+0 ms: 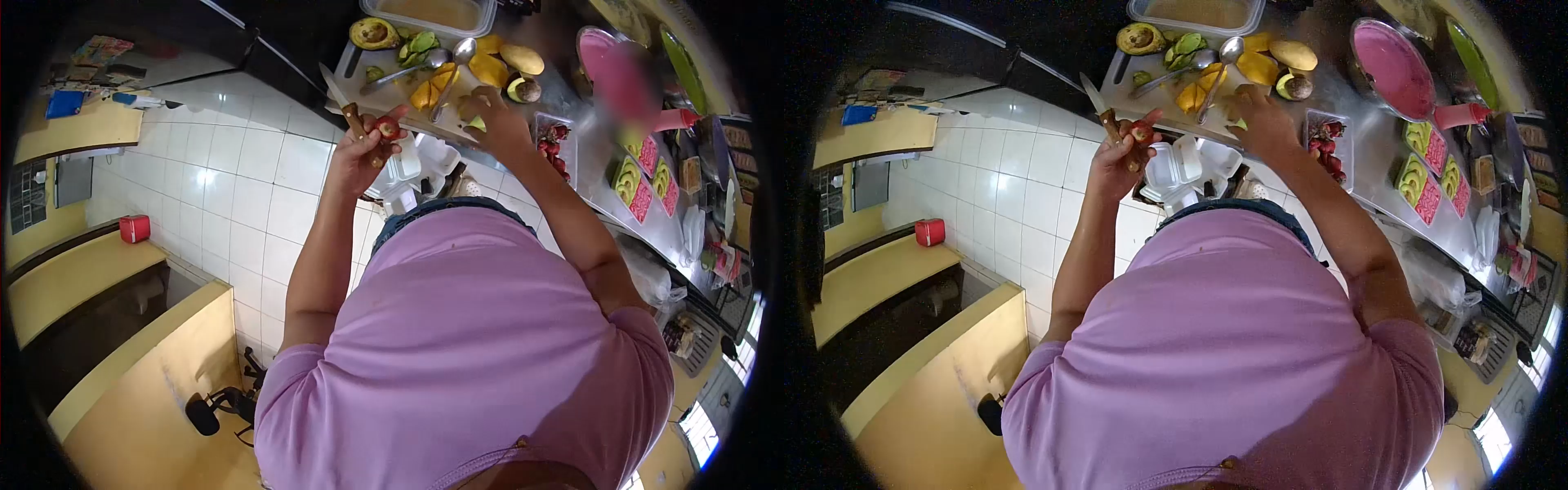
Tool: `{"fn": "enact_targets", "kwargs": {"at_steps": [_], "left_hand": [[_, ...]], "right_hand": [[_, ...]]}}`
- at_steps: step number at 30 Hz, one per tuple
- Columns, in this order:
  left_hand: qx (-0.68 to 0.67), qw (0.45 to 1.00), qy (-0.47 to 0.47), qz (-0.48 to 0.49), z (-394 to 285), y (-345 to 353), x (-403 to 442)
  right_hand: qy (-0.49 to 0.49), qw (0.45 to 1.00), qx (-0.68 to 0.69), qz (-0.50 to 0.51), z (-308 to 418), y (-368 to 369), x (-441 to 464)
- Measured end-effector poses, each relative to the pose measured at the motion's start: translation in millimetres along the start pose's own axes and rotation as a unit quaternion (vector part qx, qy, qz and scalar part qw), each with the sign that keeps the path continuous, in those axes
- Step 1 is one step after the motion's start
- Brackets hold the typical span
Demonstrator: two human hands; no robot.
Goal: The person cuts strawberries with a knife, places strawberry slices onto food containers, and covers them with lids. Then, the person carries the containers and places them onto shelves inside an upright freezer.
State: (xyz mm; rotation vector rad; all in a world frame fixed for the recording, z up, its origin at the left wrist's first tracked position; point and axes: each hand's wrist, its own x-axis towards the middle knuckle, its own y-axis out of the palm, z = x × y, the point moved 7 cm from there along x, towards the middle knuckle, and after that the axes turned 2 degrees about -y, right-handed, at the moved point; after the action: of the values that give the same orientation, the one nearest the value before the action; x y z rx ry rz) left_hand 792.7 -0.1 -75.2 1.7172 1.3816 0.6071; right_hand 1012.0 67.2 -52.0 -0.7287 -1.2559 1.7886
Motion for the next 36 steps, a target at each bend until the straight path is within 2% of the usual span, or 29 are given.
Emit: {"fn": "enact_targets", "kwargs": {"at_steps": [2, 7, 9, 12, 14, 16, 17, 18, 19, 20, 21, 22, 24, 25, 29, 31, 32, 33, 34, 35, 36], "left_hand": [[0.007, 1.000, -0.002, -0.010, 3, -8, 1], [0.051, 0.998, -0.009, -0.043, 10, -10, 4], [0.071, 0.996, -0.019, -0.052, 12, -6, 5], [0.118, 0.991, -0.039, -0.059, 17, 3, 14], [0.146, 0.986, -0.053, -0.058, 25, 6, 23], [0.321, 0.936, -0.098, -0.112, 32, 11, 33], [0.383, 0.911, -0.117, -0.101, 36, 18, 35], [0.381, 0.912, -0.117, -0.101, 40, 25, 40], [0.446, 0.879, -0.139, -0.094, 47, 29, 47], [0.509, 0.841, -0.160, -0.086, 55, 31, 55], [0.481, 0.871, -0.090, -0.026, 74, 19, 72], [0.480, 0.872, -0.090, -0.027, 79, 24, 83], [0.708, 0.704, 0.023, 0.057, 86, 48, 102], [0.735, 0.676, 0.014, 0.048, 95, 46, 110], [0.722, 0.685, 0.050, 0.078, 85, 61, 113], [0.728, 0.682, 0.062, -0.040, 57, 52, 96], [0.749, 0.658, 0.030, -0.069, 50, 42, 85], [0.768, 0.633, -0.001, -0.098, 41, 31, 72], [0.749, 0.650, -0.031, -0.123, 36, 17, 60], [0.749, 0.650, -0.033, -0.124, 35, 7, 46], [0.719, 0.681, 0.018, -0.138, 31, 1, 31]], "right_hand": [[-0.009, 1.000, 0.010, 0.001, -26, 23, 5], [-0.024, 0.999, 0.045, -0.007, -23, 38, 29], [-0.062, 0.997, 0.021, -0.032, -27, 47, 49], [-0.018, 0.995, 0.040, -0.092, -49, 44, 75], [-0.048, 0.992, 0.047, -0.110, -55, 42, 76], [-0.071, 0.977, 0.123, -0.160, -54, 21, 73], [-0.071, 0.977, 0.121, -0.160, -56, 12, 66], [-0.028, 0.982, 0.160, -0.097, -53, 0, 54], [0.015, 0.979, 0.198, -0.034, -51, -2, 40], [0.015, 0.980, 0.198, -0.033, -53, -3, 26], [0.015, 0.977, 0.214, -0.005, -56, 1, 11], [0.016, 0.973, 0.230, 0.023, -58, 7, 2], [0.027, 0.961, 0.276, 0.023, -61, 22, -8], [0.039, 0.946, 0.321, 0.021, -64, 26, -13], [0.037, 0.962, 0.261, 0.077, -62, 30, -12], [0.062, 0.980, 0.155, 0.110, -61, 18, -10], [0.063, 0.979, 0.157, 0.110, -63, 17, -9], [0.003, 0.986, 0.158, 0.052, -58, 8, -4], [-0.058, 0.986, 0.158, -0.007, -53, -2, 0], [-0.059, 0.986, 0.158, -0.004, -54, -2, 5], [-0.174, 0.977, 0.123, -0.023, -37, -6, 9]]}}
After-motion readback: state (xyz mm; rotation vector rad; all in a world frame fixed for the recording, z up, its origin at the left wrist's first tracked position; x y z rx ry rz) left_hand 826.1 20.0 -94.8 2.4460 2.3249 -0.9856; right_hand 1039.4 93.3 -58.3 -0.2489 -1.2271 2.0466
